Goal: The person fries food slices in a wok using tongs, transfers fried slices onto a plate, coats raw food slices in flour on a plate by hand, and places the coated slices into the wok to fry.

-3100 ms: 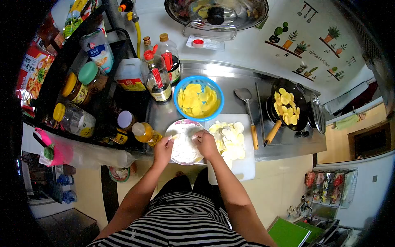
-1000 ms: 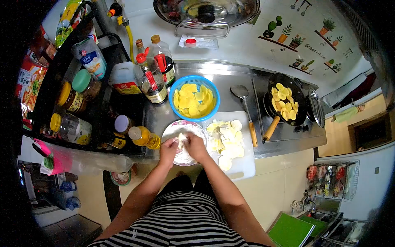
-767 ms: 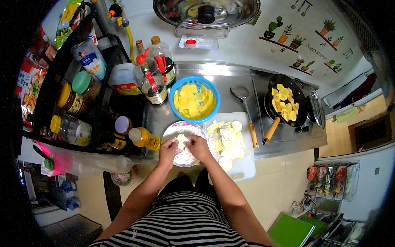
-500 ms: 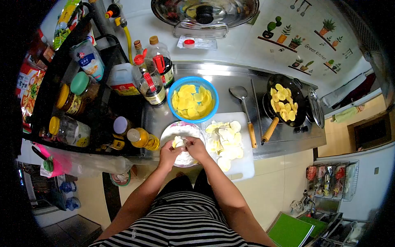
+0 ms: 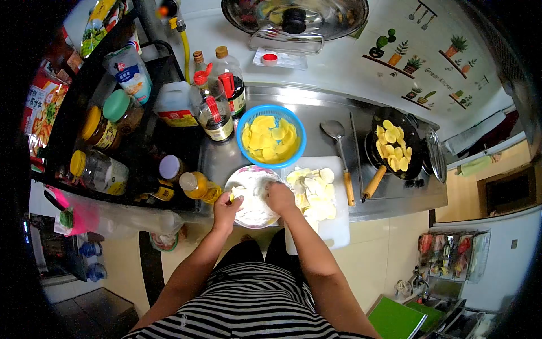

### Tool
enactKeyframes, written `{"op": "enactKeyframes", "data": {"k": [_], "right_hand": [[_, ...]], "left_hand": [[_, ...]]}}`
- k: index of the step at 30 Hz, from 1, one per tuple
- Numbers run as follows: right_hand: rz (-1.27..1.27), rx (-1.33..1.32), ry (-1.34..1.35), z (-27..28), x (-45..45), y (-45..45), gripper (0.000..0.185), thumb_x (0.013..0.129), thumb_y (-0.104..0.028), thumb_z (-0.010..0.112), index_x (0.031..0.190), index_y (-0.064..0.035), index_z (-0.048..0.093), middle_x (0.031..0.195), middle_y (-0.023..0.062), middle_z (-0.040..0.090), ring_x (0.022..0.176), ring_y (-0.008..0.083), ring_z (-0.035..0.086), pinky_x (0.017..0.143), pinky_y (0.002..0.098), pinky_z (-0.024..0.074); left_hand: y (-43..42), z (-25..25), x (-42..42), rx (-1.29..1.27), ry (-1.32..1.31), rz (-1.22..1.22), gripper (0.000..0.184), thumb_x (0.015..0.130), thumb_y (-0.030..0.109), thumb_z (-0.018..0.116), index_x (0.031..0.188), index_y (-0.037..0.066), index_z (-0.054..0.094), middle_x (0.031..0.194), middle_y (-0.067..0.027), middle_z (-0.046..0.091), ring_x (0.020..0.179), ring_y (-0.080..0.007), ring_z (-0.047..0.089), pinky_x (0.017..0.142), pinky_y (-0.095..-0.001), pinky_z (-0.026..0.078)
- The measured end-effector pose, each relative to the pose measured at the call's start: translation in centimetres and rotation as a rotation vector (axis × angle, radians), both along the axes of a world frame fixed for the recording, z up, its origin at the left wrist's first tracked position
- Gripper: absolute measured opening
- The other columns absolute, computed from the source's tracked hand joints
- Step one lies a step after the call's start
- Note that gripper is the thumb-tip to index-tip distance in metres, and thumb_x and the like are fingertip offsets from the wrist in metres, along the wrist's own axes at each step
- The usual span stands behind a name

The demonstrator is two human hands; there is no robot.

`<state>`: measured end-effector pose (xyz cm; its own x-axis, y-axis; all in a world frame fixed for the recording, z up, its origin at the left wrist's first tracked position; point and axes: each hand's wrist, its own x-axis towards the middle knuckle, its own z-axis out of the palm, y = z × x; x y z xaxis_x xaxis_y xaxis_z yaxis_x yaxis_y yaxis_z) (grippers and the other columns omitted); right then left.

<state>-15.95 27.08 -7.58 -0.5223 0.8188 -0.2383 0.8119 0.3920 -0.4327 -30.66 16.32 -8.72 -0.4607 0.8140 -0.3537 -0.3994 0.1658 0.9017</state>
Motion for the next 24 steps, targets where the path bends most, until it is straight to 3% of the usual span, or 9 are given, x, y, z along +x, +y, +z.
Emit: {"op": "enactKeyframes", "data": {"k": [2,5,8,12,14,15,18,20,24], "right_hand": [[0.038,-0.004,0.121,0.9,0.7,0.6,0.025,0.071,-0.015,0.063,0.092,-0.0006,0.062,0.079,0.0188,0.063,0.074,0.0287,0.063,0.066,0.0366,0.05],[-0.145,-0.189,0.354,2.1,1.5,0.7,0.025,0.072,-0.011,0.063,0.094,0.001,0.063,0.075,0.0182,0.063,0.074,0.023,0.064,0.068,0.0324,0.0489],[-0.117,-0.114,0.375,1.8,2.2,0.3,0.023,0.072,-0.011,0.061,0.092,0.0,0.063,0.081,0.0195,0.063,0.076,0.027,0.063,0.068,0.0346,0.0493],[-0.053,0.041,0.156,2.3,3.1,-0.4,0.022,0.072,-0.013,0.059,0.091,-0.0017,0.064,0.087,0.0201,0.063,0.08,0.0318,0.062,0.072,0.0372,0.0491],[-0.048,-0.161,-0.052,4.4,3.2,-1.4,0.022,0.071,-0.015,0.058,0.089,-0.003,0.064,0.088,0.0193,0.063,0.085,0.0351,0.059,0.075,0.0398,0.0479],[-0.052,-0.162,-0.053,3.5,3.5,-1.9,0.022,0.071,-0.015,0.058,0.089,-0.003,0.064,0.088,0.0193,0.063,0.085,0.0351,0.059,0.075,0.0398,0.0479],[0.262,-0.142,-0.087,2.5,2.4,-3.3,0.018,0.072,-0.018,0.056,0.084,-0.0062,0.064,0.09,0.0171,0.063,0.085,0.0336,0.06,0.073,0.043,0.0485],[0.097,-0.227,0.043,2.0,1.4,-3.2,0.023,0.073,-0.017,0.056,0.089,-0.0037,0.063,0.088,0.0194,0.063,0.084,0.0351,0.06,0.077,0.0404,0.0478],[0.07,-0.243,0.082,4.1,2.5,-2.8,0.021,0.073,-0.015,0.056,0.091,-0.0059,0.063,0.087,0.0182,0.063,0.086,0.0337,0.059,0.078,0.0407,0.0477]], "left_hand": [[-0.1,0.0,-0.3,0.014,-0.031,0.026,0.018,0.08,0.004,0.064,0.096,-0.001,0.059,0.083,-0.0019,0.061,0.072,-0.0074,0.055,0.065,-0.0225,0.045],[-0.3,-0.1,-0.6,-0.01,0.012,-0.003,0.02,0.082,0.006,0.063,0.101,0.001,0.058,0.091,-0.0025,0.061,0.076,-0.0094,0.058,0.064,-0.0232,0.05],[-0.4,0.2,-0.4,0.005,-0.03,0.048,0.021,0.08,0.004,0.064,0.099,-0.002,0.058,0.086,-0.0035,0.061,0.074,-0.0079,0.055,0.067,-0.0226,0.045],[-0.4,-0.6,-0.7,0.006,0.022,0.026,0.023,0.08,0.004,0.064,0.101,-0.003,0.057,0.087,-0.0037,0.062,0.076,-0.0086,0.055,0.068,-0.0229,0.045],[-0.5,-0.6,-0.7,0.015,0.033,0.014,0.024,0.08,0.004,0.064,0.102,-0.003,0.057,0.088,-0.0037,0.062,0.076,-0.0088,0.055,0.068,-0.023,0.045],[-0.5,-0.4,-0.6,0.003,0.041,0.012,0.024,0.08,0.005,0.064,0.102,-0.003,0.057,0.088,-0.0036,0.062,0.076,-0.0086,0.055,0.068,-0.023,0.045],[-0.3,-0.1,-0.1,-0.016,0.052,-0.006,0.024,0.08,0.005,0.064,0.102,-0.003,0.057,0.087,-0.0034,0.061,0.075,-0.008,0.055,0.067,-0.0229,0.045],[-0.2,0.2,0.0,-0.026,0.059,-0.021,0.023,0.08,0.005,0.064,0.101,-0.003,0.057,0.087,-0.0031,0.061,0.075,-0.0078,0.055,0.067,-0.0228,0.045],[-0.3,0.5,-0.3,-0.011,0.047,-0.012,0.022,0.081,0.005,0.063,0.1,-0.002,0.058,0.084,-0.0014,0.06,0.073,-0.0072,0.054,0.066,-0.0224,0.045]]}}
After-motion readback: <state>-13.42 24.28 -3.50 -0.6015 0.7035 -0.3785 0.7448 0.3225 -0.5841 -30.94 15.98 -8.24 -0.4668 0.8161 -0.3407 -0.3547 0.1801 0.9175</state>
